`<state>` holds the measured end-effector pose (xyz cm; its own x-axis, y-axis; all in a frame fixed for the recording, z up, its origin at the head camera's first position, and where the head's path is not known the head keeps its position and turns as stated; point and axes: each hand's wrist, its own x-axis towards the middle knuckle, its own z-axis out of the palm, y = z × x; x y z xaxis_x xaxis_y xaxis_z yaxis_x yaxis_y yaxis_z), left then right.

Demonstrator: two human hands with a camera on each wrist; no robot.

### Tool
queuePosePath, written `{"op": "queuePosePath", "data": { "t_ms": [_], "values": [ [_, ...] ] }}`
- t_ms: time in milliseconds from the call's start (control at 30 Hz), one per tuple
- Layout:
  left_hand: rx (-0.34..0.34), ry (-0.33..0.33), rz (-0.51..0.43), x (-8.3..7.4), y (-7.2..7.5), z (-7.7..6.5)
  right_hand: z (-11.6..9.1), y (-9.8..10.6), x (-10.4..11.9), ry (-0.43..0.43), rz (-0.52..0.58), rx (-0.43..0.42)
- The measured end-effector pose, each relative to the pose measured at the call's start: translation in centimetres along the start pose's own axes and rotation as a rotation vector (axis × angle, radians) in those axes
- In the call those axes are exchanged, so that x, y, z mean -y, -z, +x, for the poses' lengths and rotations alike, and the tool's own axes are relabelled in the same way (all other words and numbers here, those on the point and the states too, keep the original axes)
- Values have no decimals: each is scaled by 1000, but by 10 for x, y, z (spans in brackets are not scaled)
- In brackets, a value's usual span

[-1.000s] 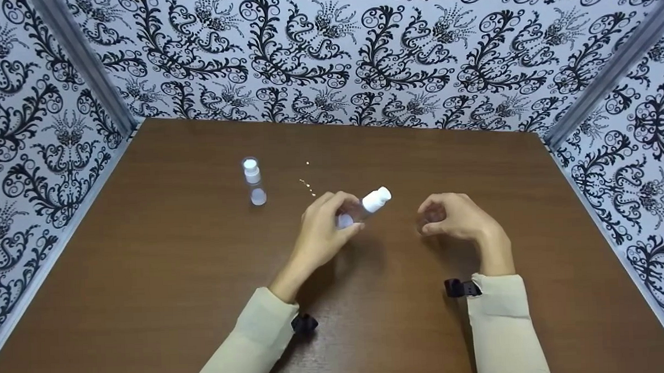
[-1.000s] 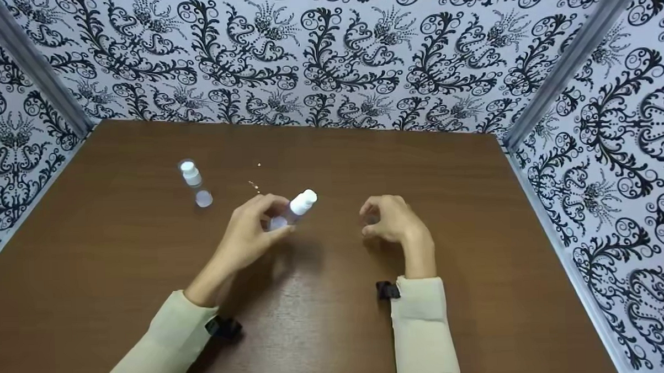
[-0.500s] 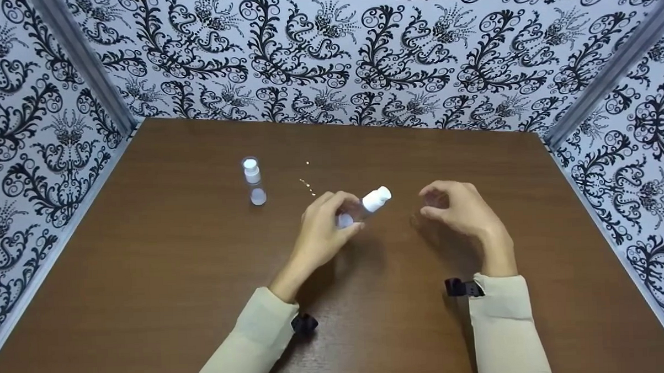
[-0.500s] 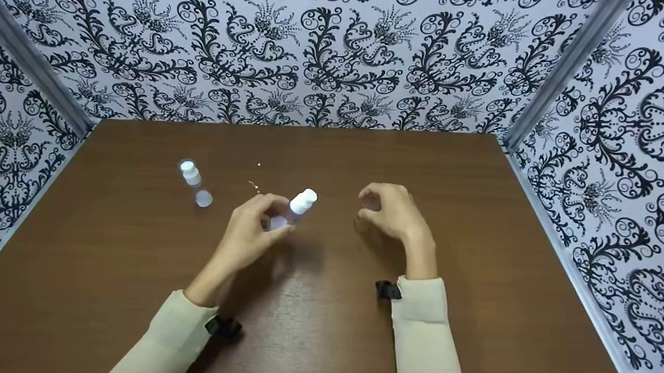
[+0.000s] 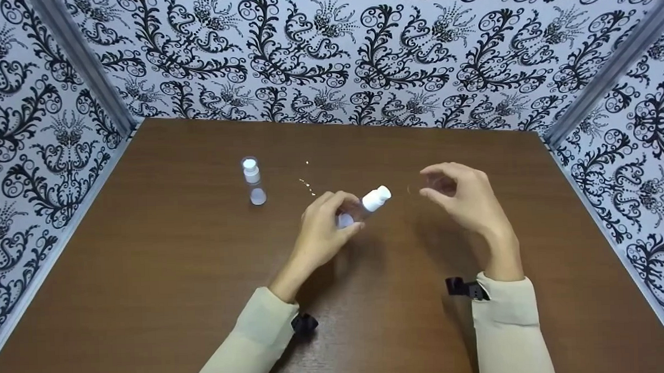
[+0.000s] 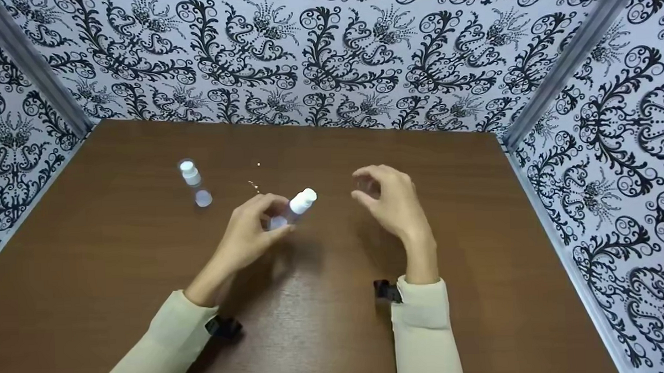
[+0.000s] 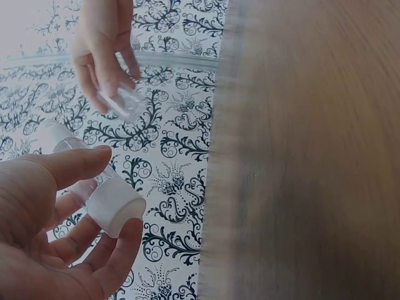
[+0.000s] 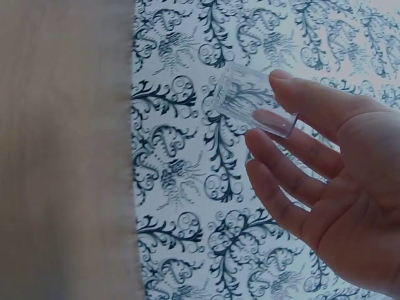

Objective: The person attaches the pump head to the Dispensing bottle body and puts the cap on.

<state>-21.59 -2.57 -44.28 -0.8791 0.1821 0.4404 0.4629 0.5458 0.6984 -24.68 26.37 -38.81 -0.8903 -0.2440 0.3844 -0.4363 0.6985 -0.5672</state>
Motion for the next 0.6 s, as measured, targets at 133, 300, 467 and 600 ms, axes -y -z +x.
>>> {"op": "queuePosePath", "data": {
  "t_ms": [133, 300, 467, 600],
  "values": [
    [1, -2, -2, 0, 0, 0, 0, 3, 10, 45, 19, -46],
    [8, 3, -3, 0, 1, 0, 0, 5, 23, 98, 35, -86],
    [11, 8, -8, 0, 1, 0, 0, 5, 33, 136, 51, -112],
    [5, -1, -8, -1, 1, 0, -1, 4, 38, 162, 73, -119]
  ]
}}
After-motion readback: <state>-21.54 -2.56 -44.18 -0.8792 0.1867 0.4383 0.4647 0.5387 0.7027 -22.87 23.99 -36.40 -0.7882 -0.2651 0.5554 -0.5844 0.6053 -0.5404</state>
